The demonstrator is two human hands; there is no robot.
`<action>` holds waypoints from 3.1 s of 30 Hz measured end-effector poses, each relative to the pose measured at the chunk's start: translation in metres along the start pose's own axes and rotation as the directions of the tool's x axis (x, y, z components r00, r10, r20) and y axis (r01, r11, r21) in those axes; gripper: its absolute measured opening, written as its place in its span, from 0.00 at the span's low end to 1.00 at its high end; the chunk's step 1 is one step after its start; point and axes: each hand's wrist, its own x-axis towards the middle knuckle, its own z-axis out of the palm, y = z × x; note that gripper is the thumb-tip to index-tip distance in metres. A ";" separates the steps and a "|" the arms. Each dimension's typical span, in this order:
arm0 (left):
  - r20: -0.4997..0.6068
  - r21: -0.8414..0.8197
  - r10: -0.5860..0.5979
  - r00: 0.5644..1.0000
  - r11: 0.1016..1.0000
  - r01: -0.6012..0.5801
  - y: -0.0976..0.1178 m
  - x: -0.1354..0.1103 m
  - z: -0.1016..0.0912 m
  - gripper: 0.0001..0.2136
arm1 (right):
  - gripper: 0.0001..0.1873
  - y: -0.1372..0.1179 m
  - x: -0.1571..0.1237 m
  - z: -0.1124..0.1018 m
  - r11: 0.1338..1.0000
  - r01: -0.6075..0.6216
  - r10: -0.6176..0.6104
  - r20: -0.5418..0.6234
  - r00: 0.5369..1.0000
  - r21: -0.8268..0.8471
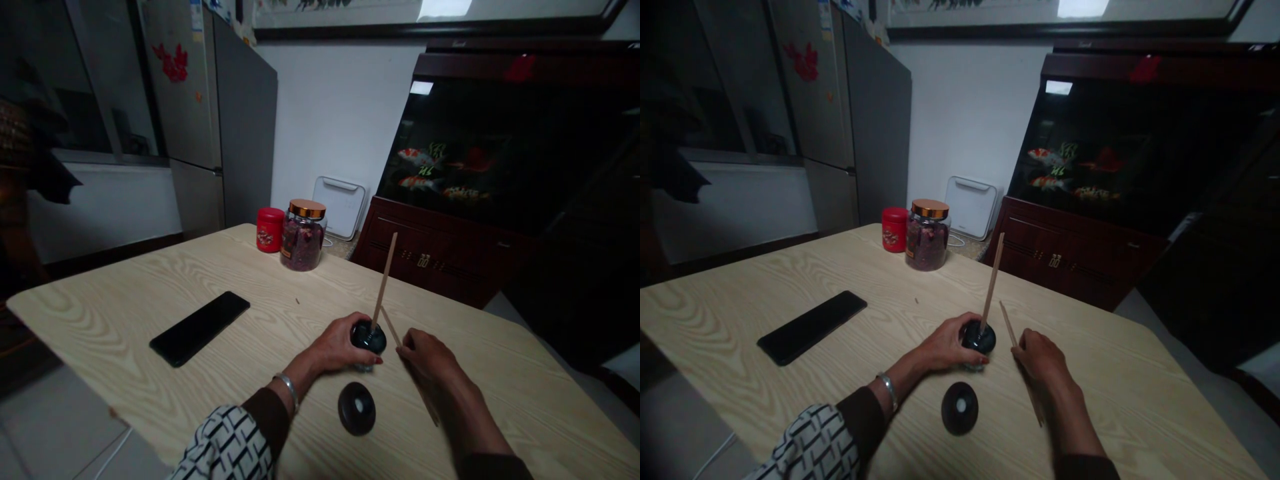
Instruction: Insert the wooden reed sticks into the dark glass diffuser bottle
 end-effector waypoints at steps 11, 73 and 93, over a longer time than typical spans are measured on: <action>-0.001 0.013 0.012 1.000 1.000 -0.012 0.000 -0.001 0.001 0.34 | 0.04 -0.006 -0.001 0.002 0.999 -0.037 0.038 -0.009 0.999 0.036; 0.009 0.019 0.028 1.000 0.999 -0.028 0.003 -0.002 -0.002 0.34 | 0.07 -0.021 -0.010 -0.022 0.948 0.204 -0.169 -0.155 0.973 0.245; 0.007 0.000 0.042 0.999 0.999 -0.042 0.005 -0.002 -0.001 0.31 | 0.07 -0.004 0.001 0.006 0.960 0.145 -0.117 -0.124 0.985 0.239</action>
